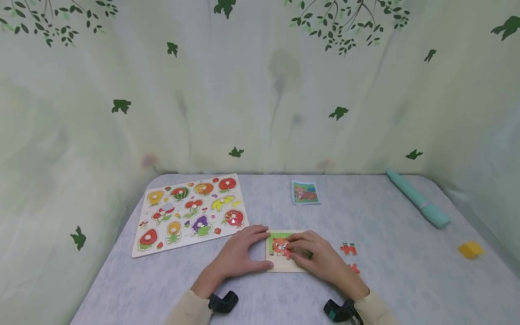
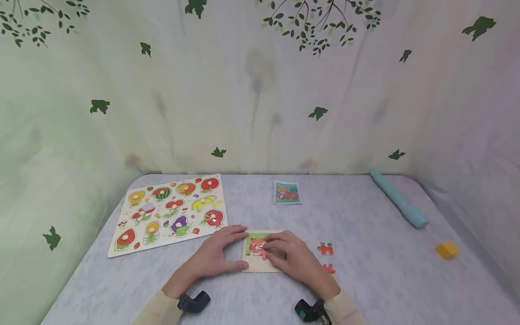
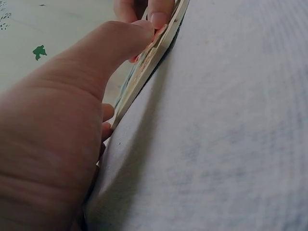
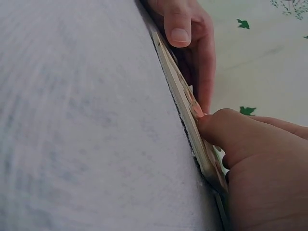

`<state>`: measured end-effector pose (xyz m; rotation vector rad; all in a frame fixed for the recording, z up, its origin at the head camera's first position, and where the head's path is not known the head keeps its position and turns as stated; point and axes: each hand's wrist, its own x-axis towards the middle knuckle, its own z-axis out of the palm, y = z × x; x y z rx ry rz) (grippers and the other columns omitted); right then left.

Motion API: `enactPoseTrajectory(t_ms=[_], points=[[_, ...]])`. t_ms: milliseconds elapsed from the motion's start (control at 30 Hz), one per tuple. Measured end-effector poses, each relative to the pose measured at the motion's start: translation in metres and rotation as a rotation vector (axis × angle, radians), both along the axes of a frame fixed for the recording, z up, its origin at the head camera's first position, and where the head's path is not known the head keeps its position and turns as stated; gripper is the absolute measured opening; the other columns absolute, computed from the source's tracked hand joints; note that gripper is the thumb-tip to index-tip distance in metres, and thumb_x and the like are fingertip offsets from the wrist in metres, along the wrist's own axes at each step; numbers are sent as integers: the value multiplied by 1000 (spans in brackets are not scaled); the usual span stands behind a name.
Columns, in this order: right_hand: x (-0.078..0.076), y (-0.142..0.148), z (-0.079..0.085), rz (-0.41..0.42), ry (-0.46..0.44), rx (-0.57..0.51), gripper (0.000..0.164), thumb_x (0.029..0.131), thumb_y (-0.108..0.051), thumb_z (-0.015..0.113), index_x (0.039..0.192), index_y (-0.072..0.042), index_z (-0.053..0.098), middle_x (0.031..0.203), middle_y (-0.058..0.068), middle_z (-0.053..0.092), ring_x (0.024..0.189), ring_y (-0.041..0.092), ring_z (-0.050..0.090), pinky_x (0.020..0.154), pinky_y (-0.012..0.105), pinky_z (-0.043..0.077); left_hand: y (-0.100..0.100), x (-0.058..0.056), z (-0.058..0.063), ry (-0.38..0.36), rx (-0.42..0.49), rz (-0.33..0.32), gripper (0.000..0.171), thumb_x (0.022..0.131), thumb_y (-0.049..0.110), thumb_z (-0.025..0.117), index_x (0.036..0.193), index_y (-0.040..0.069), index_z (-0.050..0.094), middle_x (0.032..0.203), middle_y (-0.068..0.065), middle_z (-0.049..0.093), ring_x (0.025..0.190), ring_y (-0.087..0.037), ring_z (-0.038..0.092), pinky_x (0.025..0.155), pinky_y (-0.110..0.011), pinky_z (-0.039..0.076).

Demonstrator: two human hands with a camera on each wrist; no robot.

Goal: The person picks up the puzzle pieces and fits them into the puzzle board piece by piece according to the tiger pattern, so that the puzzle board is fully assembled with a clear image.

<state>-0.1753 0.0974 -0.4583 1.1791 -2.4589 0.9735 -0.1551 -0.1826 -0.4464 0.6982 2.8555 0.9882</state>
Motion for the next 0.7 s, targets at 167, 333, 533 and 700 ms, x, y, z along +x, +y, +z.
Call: enactPoseTrajectory(t_ms=[167, 333, 533, 700], points=[[-3, 1, -1, 20, 27, 1, 20, 91, -16, 81, 110, -21, 79, 122, -5, 72, 111, 12, 63, 88, 33, 58, 1, -2, 0, -13, 12, 2, 77, 82, 64, 78, 145, 23, 61, 157, 6, 49, 149, -22, 40, 119, -58, 34], [-1, 0, -2, 18, 20, -2, 20, 91, -17, 81, 111, -23, 79, 123, -6, 71, 112, 12, 62, 88, 34, 58, -1, 0, -1, -15, 24, 7, 76, 81, 64, 78, 144, 24, 62, 156, 7, 50, 149, -22, 40, 118, -58, 35], [0, 0, -2, 35, 35, 6, 21, 92, -15, 79, 112, -22, 79, 123, -5, 71, 113, 13, 62, 91, 35, 57, 0, 1, -1, -14, 32, 9, 76, 82, 64, 78, 144, 24, 62, 156, 7, 50, 148, -22, 41, 117, -59, 36], [-2, 1, 0, 40, 43, 17, 21, 94, -16, 78, 114, -21, 79, 124, -4, 71, 114, 13, 62, 91, 37, 58, 0, -1, -1, -7, 30, 2, 75, 83, 63, 78, 144, 23, 62, 155, 7, 51, 148, -22, 42, 117, -58, 36]])
